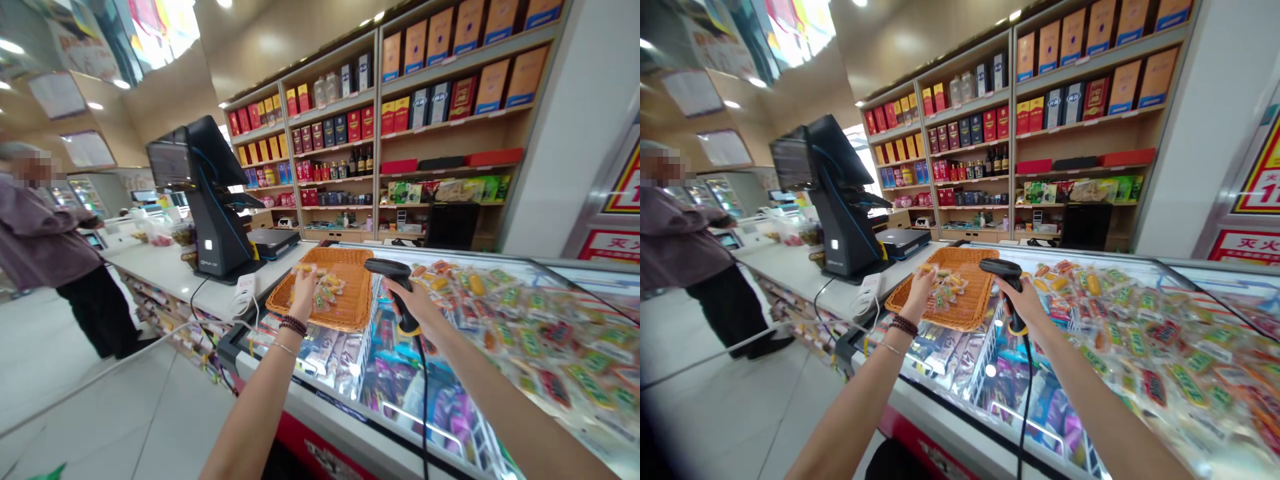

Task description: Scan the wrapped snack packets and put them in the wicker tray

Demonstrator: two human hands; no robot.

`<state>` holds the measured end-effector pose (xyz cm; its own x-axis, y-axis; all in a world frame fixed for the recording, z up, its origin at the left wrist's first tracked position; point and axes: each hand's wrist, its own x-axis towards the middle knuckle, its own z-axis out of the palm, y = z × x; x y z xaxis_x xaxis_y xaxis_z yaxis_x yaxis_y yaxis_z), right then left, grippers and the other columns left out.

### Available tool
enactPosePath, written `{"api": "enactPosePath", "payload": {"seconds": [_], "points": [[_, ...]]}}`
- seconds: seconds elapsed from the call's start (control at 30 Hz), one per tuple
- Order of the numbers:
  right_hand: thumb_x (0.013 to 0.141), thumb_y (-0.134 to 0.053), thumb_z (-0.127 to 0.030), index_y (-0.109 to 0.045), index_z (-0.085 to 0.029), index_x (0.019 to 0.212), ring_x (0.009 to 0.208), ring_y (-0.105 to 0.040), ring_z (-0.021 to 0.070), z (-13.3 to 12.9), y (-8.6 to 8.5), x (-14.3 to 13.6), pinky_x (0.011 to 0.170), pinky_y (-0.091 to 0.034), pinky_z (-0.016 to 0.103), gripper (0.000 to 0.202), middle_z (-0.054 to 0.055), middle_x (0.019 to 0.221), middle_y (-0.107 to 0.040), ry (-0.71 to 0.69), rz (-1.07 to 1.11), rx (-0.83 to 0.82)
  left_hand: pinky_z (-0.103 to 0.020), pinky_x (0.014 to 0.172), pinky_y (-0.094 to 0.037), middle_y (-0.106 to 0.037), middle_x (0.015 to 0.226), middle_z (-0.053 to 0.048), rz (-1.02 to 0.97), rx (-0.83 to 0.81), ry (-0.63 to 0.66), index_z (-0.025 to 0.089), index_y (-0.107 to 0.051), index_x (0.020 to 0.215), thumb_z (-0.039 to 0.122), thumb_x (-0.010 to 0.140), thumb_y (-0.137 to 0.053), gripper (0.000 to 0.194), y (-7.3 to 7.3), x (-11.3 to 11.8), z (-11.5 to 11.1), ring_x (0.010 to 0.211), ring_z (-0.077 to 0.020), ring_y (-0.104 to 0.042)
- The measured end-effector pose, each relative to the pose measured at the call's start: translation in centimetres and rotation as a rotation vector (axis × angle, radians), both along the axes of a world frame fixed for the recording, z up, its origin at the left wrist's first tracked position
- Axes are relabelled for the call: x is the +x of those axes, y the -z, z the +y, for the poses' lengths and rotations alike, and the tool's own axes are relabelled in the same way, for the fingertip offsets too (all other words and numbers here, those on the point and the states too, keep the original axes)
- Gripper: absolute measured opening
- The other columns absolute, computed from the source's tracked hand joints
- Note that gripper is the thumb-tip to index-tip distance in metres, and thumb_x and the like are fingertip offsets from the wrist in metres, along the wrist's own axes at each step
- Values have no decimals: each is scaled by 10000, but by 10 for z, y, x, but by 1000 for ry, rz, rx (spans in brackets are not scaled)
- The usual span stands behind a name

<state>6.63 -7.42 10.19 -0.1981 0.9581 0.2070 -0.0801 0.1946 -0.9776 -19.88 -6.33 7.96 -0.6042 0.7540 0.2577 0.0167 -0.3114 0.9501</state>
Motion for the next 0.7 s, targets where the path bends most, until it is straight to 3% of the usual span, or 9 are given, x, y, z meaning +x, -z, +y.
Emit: {"api": "enactPosePath", "payload": {"seconds": [0.1, 0.23, 0.33, 0.43, 0.57, 0.7], "points": [[627, -852, -599, -566, -196, 661, 358, -481, 85, -1, -1, 24, 332, -367, 229, 495, -26, 562, -571, 68, 64, 4, -395, 1058, -481, -684, 1191, -110, 127, 82, -52, 199, -658, 1089, 260, 823, -672, 274, -6, 21, 1, 1194, -230, -622], [642, -851, -594, -588, -197, 711, 377, -482, 85, -8, -1, 68, 345, -371, 228, 481, -35, 573, -578, 179, 121, 17, -364, 1044, -491, -684, 1251, -133, 467, 128, 190, 177, -703, 1104, 266, 882, -613, 256, -5, 85, 5, 1160, -229, -648], [660, -837, -595, -585, -199, 704, 384, -476, 83, -16, 5, 99, 361, -370, 226, 471, -40, 553, -569, 268, 126, 20, -384, 955, -526, -729, 1139, -153, 792, -104, 383, 160, -714, 1070, 375, 846, -700, 310, 11, 140, 2, 1029, -273, -704], [673, -824, -593, -582, -201, 688, 394, -477, 83, -23, 17, 120, 364, -363, 229, 462, -35, 571, -580, 339, 125, 6, -425, 911, -532, -740, 1045, -184, 1008, -329, 456, 147, -697, 1030, 536, 658, -856, 561, 33, 184, -3, 1028, -369, -708], [674, -809, -612, -586, -205, 682, 390, -484, 96, -25, 33, 129, 365, -363, 245, 465, -25, 571, -586, 396, 99, -41, -445, 883, -531, -738, 935, -208, 1008, -358, 502, 142, -676, 868, 557, 541, -916, 581, 57, 215, 5, 1013, -422, -703], [673, -801, -608, -559, -215, 664, 385, -486, 102, -27, 38, 124, 374, -381, 250, 461, -29, 547, -571, 388, 78, -30, -450, 880, -539, -727, 832, -145, 763, -198, 514, 158, -668, 794, 486, 539, -931, 492, 73, 227, 23, 931, -361, -709]]}}
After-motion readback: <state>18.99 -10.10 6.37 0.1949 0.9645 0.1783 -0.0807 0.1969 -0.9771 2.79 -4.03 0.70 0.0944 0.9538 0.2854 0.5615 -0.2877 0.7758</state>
